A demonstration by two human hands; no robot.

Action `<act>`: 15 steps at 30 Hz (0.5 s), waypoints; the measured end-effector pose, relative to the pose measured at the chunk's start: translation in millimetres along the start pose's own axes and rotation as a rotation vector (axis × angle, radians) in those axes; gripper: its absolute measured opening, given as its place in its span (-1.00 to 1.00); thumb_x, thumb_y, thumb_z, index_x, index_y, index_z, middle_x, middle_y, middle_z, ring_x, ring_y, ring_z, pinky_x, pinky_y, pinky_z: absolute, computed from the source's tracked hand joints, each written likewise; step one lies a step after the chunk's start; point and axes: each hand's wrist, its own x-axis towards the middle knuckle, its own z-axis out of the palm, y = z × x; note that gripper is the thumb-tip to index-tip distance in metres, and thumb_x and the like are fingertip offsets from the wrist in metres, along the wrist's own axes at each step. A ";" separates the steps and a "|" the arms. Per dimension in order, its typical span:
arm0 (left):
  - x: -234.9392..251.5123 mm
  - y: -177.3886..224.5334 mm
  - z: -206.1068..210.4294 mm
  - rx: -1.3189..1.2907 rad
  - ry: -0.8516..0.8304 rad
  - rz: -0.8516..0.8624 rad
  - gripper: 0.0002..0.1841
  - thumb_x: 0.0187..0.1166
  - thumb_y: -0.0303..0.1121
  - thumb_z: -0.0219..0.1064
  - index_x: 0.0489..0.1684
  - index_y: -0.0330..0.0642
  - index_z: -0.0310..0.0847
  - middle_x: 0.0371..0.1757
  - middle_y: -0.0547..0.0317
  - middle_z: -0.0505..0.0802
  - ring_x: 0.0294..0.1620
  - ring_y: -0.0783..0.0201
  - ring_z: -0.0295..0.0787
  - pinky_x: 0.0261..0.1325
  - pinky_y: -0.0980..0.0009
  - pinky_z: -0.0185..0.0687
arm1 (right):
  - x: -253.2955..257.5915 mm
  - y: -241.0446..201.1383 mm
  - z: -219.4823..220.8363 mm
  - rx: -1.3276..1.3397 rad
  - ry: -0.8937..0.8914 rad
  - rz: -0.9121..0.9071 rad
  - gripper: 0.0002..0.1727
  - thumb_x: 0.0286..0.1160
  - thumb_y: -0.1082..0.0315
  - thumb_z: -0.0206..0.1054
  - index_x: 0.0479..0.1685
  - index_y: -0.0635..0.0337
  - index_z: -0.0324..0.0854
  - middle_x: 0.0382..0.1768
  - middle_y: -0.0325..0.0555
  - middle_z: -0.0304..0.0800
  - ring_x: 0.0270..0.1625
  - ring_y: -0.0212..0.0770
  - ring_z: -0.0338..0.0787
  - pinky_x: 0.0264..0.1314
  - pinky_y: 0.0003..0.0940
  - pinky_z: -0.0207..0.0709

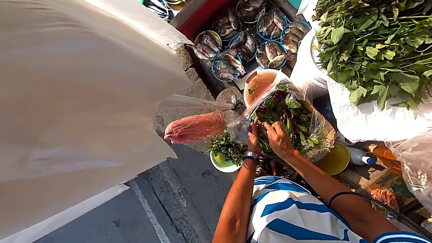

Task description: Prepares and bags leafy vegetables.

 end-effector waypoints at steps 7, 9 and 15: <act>2.4 -0.6 1.9 -0.077 -0.048 -0.022 -0.56 0.89 -0.14 -0.03 0.41 -0.24 0.58 -0.13 0.11 0.86 -0.20 0.37 0.80 -0.09 0.45 0.75 | -3.3 -2.6 16.3 -0.043 -0.048 0.005 -0.64 0.52 0.55 0.25 0.24 0.34 0.78 -0.06 0.31 0.71 0.05 0.21 0.78 0.16 -0.08 0.72; 3.3 1.3 -0.4 -0.100 -0.073 -0.035 -0.65 0.86 -0.24 0.04 0.22 -0.30 0.66 -0.20 0.11 0.88 -0.24 0.37 0.83 -0.12 0.46 0.77 | -5.8 2.4 19.8 0.035 -0.087 -0.049 -0.61 0.59 0.42 0.22 0.30 0.38 0.73 0.02 0.32 0.72 0.14 0.22 0.76 0.26 -0.05 0.68; 4.6 6.0 -7.6 -0.167 -0.034 -0.013 -0.49 0.92 -0.12 -0.16 -0.33 -0.22 0.62 -0.21 -0.03 0.94 -0.06 0.12 0.92 0.03 0.21 0.81 | 2.7 40.3 -2.8 0.331 0.003 0.197 -0.63 0.64 0.39 0.20 0.25 0.42 0.75 0.10 0.31 0.80 0.16 0.12 0.83 0.32 -0.09 0.68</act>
